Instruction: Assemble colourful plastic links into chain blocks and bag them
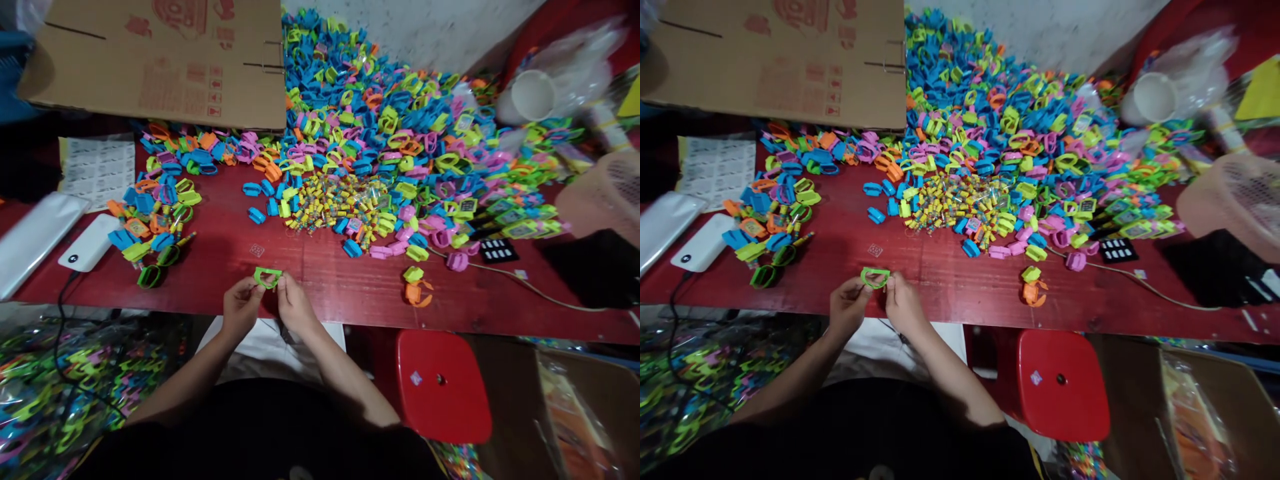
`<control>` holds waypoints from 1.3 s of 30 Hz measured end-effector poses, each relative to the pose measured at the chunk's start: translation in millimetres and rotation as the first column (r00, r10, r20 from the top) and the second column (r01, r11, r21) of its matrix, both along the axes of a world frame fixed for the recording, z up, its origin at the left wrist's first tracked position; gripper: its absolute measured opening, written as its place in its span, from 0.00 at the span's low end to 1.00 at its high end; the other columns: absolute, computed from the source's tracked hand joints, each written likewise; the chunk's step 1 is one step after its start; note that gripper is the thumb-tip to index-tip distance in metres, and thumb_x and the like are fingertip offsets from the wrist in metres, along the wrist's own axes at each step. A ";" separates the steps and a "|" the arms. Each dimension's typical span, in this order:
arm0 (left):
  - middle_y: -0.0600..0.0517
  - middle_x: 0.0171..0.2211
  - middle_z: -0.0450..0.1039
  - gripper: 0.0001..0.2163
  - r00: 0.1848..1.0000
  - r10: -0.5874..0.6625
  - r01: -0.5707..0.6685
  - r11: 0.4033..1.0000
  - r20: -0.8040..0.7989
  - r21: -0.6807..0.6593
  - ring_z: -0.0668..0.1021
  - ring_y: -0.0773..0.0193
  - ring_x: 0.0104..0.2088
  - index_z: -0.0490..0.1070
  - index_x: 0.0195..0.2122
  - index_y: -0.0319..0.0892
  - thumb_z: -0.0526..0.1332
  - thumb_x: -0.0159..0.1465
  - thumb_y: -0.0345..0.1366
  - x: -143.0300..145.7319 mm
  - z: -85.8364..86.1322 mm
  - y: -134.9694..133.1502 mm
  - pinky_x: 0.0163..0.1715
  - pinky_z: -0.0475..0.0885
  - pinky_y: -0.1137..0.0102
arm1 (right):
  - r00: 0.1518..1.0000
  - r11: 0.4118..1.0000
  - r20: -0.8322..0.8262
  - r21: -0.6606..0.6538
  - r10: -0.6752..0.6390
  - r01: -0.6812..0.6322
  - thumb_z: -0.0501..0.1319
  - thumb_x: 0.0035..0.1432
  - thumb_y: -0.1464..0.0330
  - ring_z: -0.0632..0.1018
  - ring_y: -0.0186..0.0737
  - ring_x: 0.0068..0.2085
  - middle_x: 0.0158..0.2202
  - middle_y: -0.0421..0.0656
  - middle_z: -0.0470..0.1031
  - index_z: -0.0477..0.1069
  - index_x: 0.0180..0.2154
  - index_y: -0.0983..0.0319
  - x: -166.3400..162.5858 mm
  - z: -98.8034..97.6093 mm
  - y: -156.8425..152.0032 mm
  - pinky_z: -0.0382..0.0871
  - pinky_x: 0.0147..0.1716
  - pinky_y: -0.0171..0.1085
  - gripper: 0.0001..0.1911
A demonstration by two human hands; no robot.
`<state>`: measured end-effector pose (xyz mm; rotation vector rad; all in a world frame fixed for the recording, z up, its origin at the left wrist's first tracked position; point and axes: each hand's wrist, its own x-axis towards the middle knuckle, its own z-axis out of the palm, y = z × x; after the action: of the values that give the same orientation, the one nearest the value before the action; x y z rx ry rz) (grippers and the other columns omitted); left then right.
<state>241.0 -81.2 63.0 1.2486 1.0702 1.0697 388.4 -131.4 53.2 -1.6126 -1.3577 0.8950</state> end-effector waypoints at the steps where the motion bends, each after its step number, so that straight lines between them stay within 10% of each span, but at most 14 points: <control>1: 0.43 0.36 0.88 0.20 0.997 0.024 -0.022 0.999 -0.067 0.036 0.88 0.50 0.39 0.85 0.37 0.42 0.74 0.64 0.57 -9.0 2.0 8.5 0.51 0.85 0.57 | 0.999 0.999 0.021 0.007 0.041 -0.041 0.42 0.87 0.52 0.84 0.49 0.47 0.45 0.50 0.84 0.75 0.51 0.58 0.0 -1.3 7.5 0.78 0.51 0.46 0.27; 4: 0.42 0.40 0.87 0.18 0.878 0.270 -0.198 0.957 -0.395 0.212 0.86 0.50 0.41 0.83 0.42 0.40 0.67 0.68 0.52 -47.0 19.0 56.3 0.54 0.82 0.54 | 0.979 0.990 0.158 0.043 0.128 -0.136 0.44 0.87 0.56 0.81 0.50 0.65 0.63 0.53 0.83 0.77 0.63 0.58 -1.8 -3.6 38.3 0.75 0.67 0.51 0.26; 6: 0.42 0.39 0.85 0.15 0.606 0.441 -0.265 0.897 -0.662 0.354 0.84 0.48 0.43 0.81 0.41 0.39 0.63 0.70 0.47 -74.6 37.1 99.7 0.58 0.79 0.49 | 0.945 0.980 0.275 0.032 0.179 -0.195 0.47 0.86 0.60 0.69 0.49 0.79 0.78 0.52 0.71 0.71 0.73 0.58 -5.5 -5.2 59.3 0.63 0.78 0.54 0.26; 9: 0.33 0.47 0.83 0.13 0.278 0.388 -0.248 0.913 -0.879 0.325 0.81 0.37 0.53 0.79 0.41 0.36 0.63 0.71 0.42 -99.6 60.6 154.7 0.64 0.73 0.38 | 0.875 0.959 0.394 -0.081 0.281 -0.272 0.51 0.84 0.63 0.56 0.49 0.86 0.85 0.50 0.57 0.63 0.80 0.61 -11.3 -9.5 75.4 0.49 0.84 0.58 0.30; 12: 0.21 0.62 0.76 0.21 0.149 0.391 -0.257 0.902 -0.908 0.346 0.74 0.24 0.64 0.78 0.53 0.28 0.69 0.68 0.43 -92.2 65.4 176.5 0.64 0.69 0.29 | 0.850 0.957 0.439 -0.141 0.291 -0.254 0.52 0.84 0.62 0.57 0.50 0.86 0.85 0.51 0.55 0.60 0.82 0.62 -4.7 -17.4 59.3 0.47 0.85 0.60 0.32; 15: 0.20 0.69 0.71 0.28 0.270 0.427 -0.012 0.898 -0.863 0.440 0.71 0.25 0.70 0.75 0.65 0.28 0.68 0.70 0.43 -55.3 48.8 176.0 0.68 0.67 0.31 | 0.870 0.985 0.464 -0.110 0.166 -0.130 0.52 0.84 0.60 0.59 0.51 0.85 0.84 0.52 0.58 0.61 0.82 0.61 23.8 -30.6 14.0 0.49 0.84 0.62 0.32; 19: 0.31 0.78 0.66 0.26 0.501 0.100 0.443 0.824 -0.860 0.354 0.68 0.36 0.77 0.77 0.71 0.39 0.58 0.74 0.32 9.6 12.0 177.7 0.74 0.65 0.42 | 0.850 0.984 0.506 -0.013 -0.146 0.177 0.53 0.83 0.59 0.67 0.56 0.81 0.79 0.56 0.69 0.68 0.78 0.60 85.3 -48.5 -57.6 0.56 0.81 0.67 0.30; 25: 0.24 0.66 0.77 0.25 0.431 -0.020 0.537 0.809 -0.902 0.239 0.75 0.34 0.68 0.81 0.64 0.34 0.52 0.72 0.28 40.0 -12.0 184.7 0.69 0.69 0.43 | 0.642 0.839 0.549 0.261 -0.536 0.477 0.55 0.81 0.59 0.77 0.61 0.70 0.64 0.60 0.81 0.79 0.62 0.61 158.7 -51.4 -105.2 0.69 0.72 0.69 0.21; 29: 0.31 0.45 0.84 0.14 0.417 -0.026 0.566 0.790 -0.908 0.237 0.82 0.42 0.47 0.83 0.43 0.38 0.55 0.71 0.31 14.1 -5.4 166.9 0.57 0.74 0.54 | 0.579 0.777 0.519 0.390 -0.628 0.493 0.54 0.81 0.60 0.78 0.60 0.62 0.58 0.60 0.82 0.79 0.59 0.60 182.2 -37.6 -74.1 0.71 0.67 0.64 0.19; 33: 0.43 0.29 0.82 0.15 0.633 -0.118 0.329 0.936 -0.765 0.128 0.81 0.49 0.31 0.82 0.34 0.42 0.70 0.66 0.50 -3.3 -0.5 126.5 0.38 0.74 0.63 | 0.540 0.746 0.556 0.244 -0.631 0.620 0.56 0.80 0.61 0.75 0.61 0.58 0.54 0.61 0.80 0.81 0.54 0.64 207.5 -19.9 -4.1 0.69 0.63 0.62 0.19; 39: 0.43 0.34 0.87 0.34 0.975 -0.219 0.195 0.918 -0.030 -0.346 0.88 0.50 0.35 0.83 0.35 0.38 0.85 0.45 0.66 7.5 2.4 50.0 0.45 0.86 0.56 | 0.543 0.703 0.639 -0.007 -0.544 0.711 0.63 0.75 0.67 0.69 0.66 0.62 0.55 0.67 0.77 0.80 0.50 0.69 217.0 -4.2 65.4 0.67 0.60 0.62 0.12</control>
<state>248.5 -31.3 65.5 1.0929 1.0940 0.6495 605.4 -66.0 49.0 -2.5236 -0.8743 0.0871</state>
